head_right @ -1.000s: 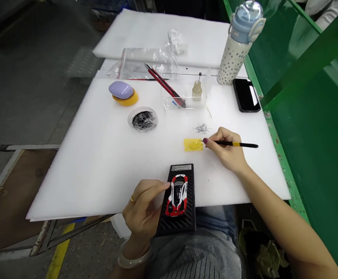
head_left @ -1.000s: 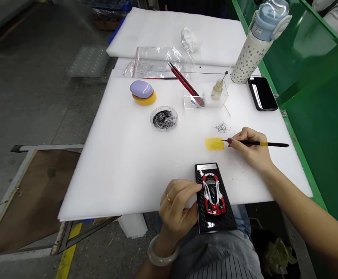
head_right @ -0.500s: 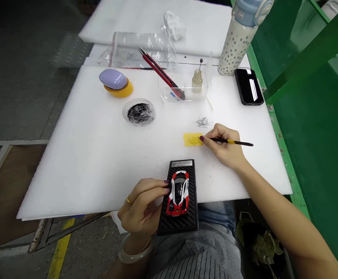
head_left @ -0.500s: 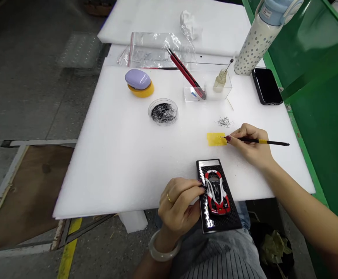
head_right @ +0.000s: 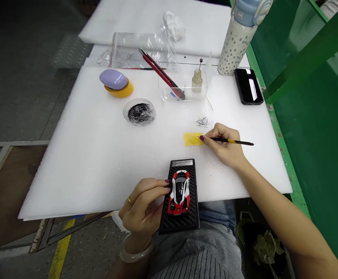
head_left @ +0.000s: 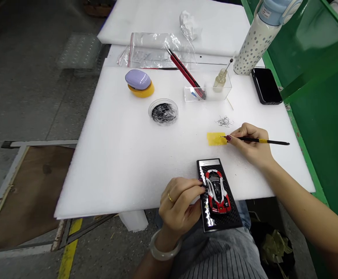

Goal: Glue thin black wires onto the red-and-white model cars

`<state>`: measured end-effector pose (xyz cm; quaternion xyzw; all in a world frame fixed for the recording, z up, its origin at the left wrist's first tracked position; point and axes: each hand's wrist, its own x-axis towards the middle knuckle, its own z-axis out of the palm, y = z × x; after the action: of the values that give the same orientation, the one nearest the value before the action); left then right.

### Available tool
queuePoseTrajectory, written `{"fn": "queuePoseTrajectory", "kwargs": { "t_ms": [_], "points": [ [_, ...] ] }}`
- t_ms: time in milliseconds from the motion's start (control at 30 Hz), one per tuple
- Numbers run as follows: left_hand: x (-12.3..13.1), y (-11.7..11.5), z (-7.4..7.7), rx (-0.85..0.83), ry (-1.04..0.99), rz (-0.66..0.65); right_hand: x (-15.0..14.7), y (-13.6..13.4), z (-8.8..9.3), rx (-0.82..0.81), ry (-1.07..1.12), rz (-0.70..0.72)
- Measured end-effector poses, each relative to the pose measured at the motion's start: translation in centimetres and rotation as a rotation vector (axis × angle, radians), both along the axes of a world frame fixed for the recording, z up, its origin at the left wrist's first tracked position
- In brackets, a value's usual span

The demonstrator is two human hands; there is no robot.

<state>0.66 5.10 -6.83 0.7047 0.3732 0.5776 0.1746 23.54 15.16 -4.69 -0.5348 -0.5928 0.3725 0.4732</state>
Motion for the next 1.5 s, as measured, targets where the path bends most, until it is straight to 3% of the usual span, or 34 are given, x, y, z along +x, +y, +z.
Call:
{"fn": "queuePoseTrajectory", "kwargs": {
  "t_ms": [133,300,500,733,1500],
  "points": [
    [0.0,-0.1,-0.1,0.000,0.002,0.008,-0.2,-0.9,1.0,0.000,0.106,-0.015],
    [0.2,0.0,0.1,0.011,0.026,0.027,-2.3,-5.3,2.5,0.081,0.429,-0.047],
    [0.3,0.3,0.5,-0.004,0.013,0.041,-5.2,-9.0,1.3,0.114,0.683,-0.052],
    [0.2,0.2,0.2,0.007,0.042,0.027,-5.5,-9.6,0.6,0.060,0.683,0.024],
    [0.2,0.0,0.3,0.000,0.048,0.040,-5.5,-10.0,0.0,0.030,0.688,0.065]
  ]
}}
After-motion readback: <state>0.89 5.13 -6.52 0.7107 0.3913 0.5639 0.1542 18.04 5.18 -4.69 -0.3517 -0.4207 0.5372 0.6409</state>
